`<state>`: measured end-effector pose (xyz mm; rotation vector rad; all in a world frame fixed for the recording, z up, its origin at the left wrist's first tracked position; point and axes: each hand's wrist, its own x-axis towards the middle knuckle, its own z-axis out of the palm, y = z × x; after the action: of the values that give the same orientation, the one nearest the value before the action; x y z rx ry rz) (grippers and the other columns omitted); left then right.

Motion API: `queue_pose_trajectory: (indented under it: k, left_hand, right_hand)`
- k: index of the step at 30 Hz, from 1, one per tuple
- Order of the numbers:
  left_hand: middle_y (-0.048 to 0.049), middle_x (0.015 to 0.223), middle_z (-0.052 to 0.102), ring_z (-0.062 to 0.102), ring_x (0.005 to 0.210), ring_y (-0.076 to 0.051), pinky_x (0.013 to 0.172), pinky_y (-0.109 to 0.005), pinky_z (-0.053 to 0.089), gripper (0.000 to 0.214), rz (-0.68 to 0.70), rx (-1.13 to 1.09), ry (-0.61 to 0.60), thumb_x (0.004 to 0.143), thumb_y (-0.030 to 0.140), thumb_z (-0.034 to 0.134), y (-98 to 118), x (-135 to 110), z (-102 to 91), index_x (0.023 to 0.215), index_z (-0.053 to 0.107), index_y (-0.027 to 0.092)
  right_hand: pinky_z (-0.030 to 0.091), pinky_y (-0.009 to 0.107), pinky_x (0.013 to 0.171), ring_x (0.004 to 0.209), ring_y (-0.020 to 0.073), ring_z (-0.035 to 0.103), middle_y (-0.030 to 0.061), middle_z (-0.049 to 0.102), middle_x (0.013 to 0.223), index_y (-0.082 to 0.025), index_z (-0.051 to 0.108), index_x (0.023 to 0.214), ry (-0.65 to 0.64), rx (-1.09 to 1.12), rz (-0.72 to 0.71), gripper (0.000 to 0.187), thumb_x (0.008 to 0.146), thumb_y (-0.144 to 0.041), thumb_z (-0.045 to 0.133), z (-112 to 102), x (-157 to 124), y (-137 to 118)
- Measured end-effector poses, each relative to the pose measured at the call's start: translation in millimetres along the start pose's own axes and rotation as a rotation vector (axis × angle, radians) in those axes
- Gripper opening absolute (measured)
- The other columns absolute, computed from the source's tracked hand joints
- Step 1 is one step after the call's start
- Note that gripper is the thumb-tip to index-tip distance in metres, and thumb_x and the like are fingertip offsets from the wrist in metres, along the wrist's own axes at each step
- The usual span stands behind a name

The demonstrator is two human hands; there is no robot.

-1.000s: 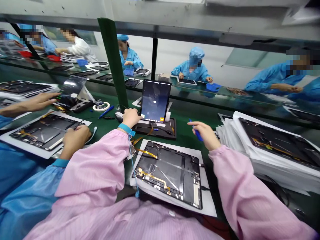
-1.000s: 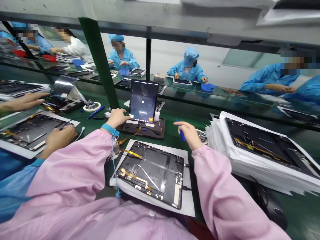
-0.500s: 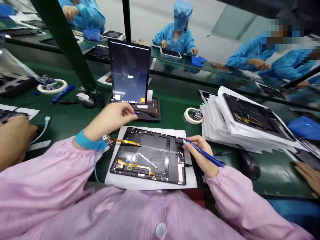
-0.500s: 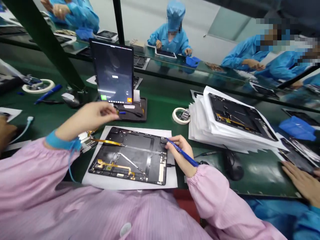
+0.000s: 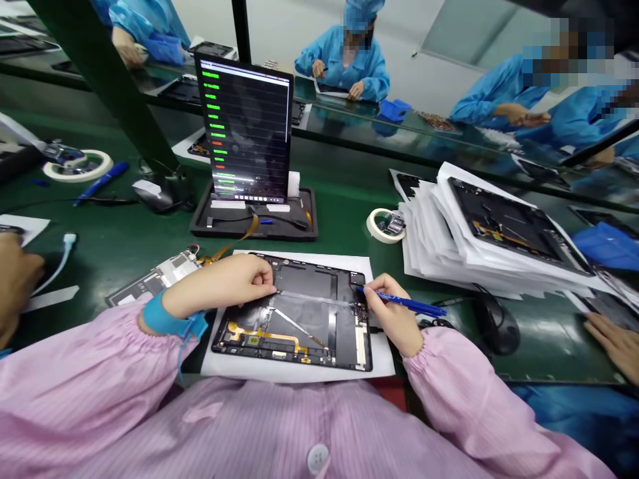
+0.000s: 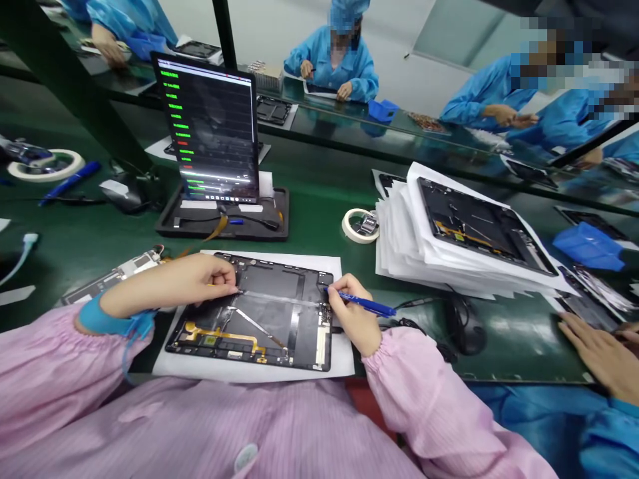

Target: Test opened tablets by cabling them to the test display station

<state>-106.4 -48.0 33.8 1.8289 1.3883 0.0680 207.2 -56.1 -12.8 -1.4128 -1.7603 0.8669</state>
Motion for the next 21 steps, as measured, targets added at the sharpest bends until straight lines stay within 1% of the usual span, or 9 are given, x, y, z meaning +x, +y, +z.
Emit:
queue_pose_trajectory:
  k: [2, 4, 6, 8, 11, 13, 16, 19, 21]
  left_hand:
    - [0.0028, 0.057, 0.06, 0.055, 0.048, -0.012, 0.048, -0.021, 0.037, 0.02, -0.034, -0.076, -0.045, 0.073, 0.037, 0.051, 0.0, -1.0, 0.2, 0.074, 0.061, 0.02]
    - [0.0031, 0.059, 0.062, 0.055, 0.046, -0.012, 0.047, -0.021, 0.037, 0.019, -0.049, -0.133, -0.055, 0.071, 0.034, 0.051, -0.6, -0.7, 0.5, 0.077, 0.062, 0.02]
    - [0.0033, 0.06, 0.062, 0.054, 0.044, -0.012, 0.046, -0.022, 0.037, 0.019, -0.052, -0.141, -0.035, 0.068, 0.032, 0.051, -1.8, 0.4, 0.9, 0.076, 0.064, 0.021]
    - [0.0029, 0.06, 0.063, 0.054, 0.047, -0.012, 0.047, -0.022, 0.037, 0.019, -0.03, -0.124, 0.01, 0.066, 0.03, 0.052, -2.6, 1.6, 1.1, 0.074, 0.066, 0.021]
    - [0.0014, 0.061, 0.064, 0.054, 0.055, -0.013, 0.05, -0.021, 0.037, 0.017, 0.015, -0.11, 0.06, 0.063, 0.028, 0.054, -2.1, 3.0, 1.1, 0.067, 0.068, 0.02]
    - [0.0008, 0.061, 0.064, 0.055, 0.056, -0.013, 0.051, -0.02, 0.036, 0.017, 0.021, -0.118, 0.061, 0.062, 0.026, 0.054, -1.2, 3.8, 0.8, 0.066, 0.069, 0.019]
    - [0.0, 0.063, 0.067, 0.057, 0.058, -0.013, 0.052, -0.02, 0.038, 0.02, 0.005, -0.118, 0.049, 0.061, 0.023, 0.053, -1.2, 5.1, 0.0, 0.069, 0.07, 0.018]
    - [-0.0009, 0.066, 0.069, 0.059, 0.06, -0.014, 0.053, -0.02, 0.039, 0.021, 0.01, -0.112, 0.041, 0.063, 0.024, 0.053, -3.8, 6.2, -0.3, 0.071, 0.071, 0.017]
    - [-0.0015, 0.067, 0.069, 0.06, 0.06, -0.014, 0.053, -0.02, 0.039, 0.022, 0.023, -0.117, 0.042, 0.063, 0.025, 0.054, -6.5, 6.8, 0.0, 0.072, 0.072, 0.017]
  right_hand:
    - [0.036, 0.024, 0.052, 0.052, 0.0114, 0.047, -0.0043, 0.05, 0.058, -0.02, 0.051, 0.073, 0.009, -0.004, -0.004, 0.019, 0.086, -0.033, 0.056, 0.3, 0.1, 1.3]
    - [0.037, 0.024, 0.052, 0.053, 0.0119, 0.048, -0.0039, 0.05, 0.06, -0.02, 0.05, 0.073, 0.025, -0.011, -0.005, 0.019, 0.086, -0.032, 0.056, 0.5, -0.9, 3.2]
    - [0.037, 0.025, 0.052, 0.053, 0.0124, 0.048, -0.0038, 0.051, 0.06, -0.021, 0.05, 0.073, 0.02, -0.012, -0.001, 0.019, 0.087, -0.033, 0.056, 0.0, -2.9, 4.8]
    - [0.036, 0.025, 0.051, 0.051, 0.0125, 0.047, -0.0042, 0.05, 0.057, -0.021, 0.049, 0.072, 0.016, -0.002, -0.01, 0.021, 0.088, -0.033, 0.055, -2.0, -4.5, 4.2]
    - [0.038, 0.026, 0.052, 0.053, 0.0135, 0.049, -0.003, 0.053, 0.06, -0.021, 0.051, 0.074, 0.062, -0.047, -0.1, 0.019, 0.088, -0.034, 0.054, -8.5, -0.2, -4.5]
    - [0.039, 0.026, 0.056, 0.058, 0.0147, 0.053, -0.0014, 0.057, 0.067, -0.021, 0.055, 0.081, 0.043, -0.168, -0.184, 0.015, 0.088, -0.034, 0.055, -13.2, 11.2, -15.1]
    - [0.039, 0.027, 0.061, 0.066, 0.0166, 0.057, 0.0004, 0.061, 0.076, -0.022, 0.057, 0.091, -0.016, -0.448, -0.321, 0.012, 0.089, -0.034, 0.054, -13.7, 41.3, -32.0]
    - [0.038, 0.029, 0.067, 0.08, 0.0206, 0.058, 0.0044, 0.063, 0.09, -0.021, 0.056, 0.1, -0.02, -0.747, -0.451, 0.014, 0.091, -0.031, 0.05, -1.2, 78.9, -42.4]
    - [0.037, 0.03, 0.067, 0.086, 0.0233, 0.056, 0.0079, 0.061, 0.094, -0.018, 0.056, 0.101, -0.057, -0.945, -0.467, 0.014, 0.092, -0.026, 0.047, 12.4, 103.4, -43.9]
